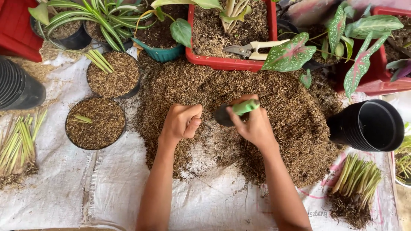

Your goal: The person uses a small hand trowel to scoop soil from a large pile and fill a black plastic pot. They then place a plant cutting into the pot and cover the roots with more soil, patting it down to secure the plant.

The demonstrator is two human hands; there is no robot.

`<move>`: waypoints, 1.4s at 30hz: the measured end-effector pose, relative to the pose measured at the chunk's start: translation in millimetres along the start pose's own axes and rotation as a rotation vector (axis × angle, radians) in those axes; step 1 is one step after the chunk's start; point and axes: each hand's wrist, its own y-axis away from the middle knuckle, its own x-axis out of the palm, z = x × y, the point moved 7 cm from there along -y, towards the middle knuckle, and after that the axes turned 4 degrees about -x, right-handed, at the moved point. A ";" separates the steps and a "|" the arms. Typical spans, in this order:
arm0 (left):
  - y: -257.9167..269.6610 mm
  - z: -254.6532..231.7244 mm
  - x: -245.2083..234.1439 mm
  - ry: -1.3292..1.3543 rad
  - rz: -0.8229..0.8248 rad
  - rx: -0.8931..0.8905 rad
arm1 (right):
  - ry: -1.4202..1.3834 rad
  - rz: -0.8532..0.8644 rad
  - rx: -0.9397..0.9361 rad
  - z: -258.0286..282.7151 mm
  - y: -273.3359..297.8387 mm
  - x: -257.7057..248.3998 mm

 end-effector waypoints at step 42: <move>-17.6 -24.5 10.0 -0.047 0.160 -0.092 | 0.096 -0.199 0.194 -42.1 54.0 -18.7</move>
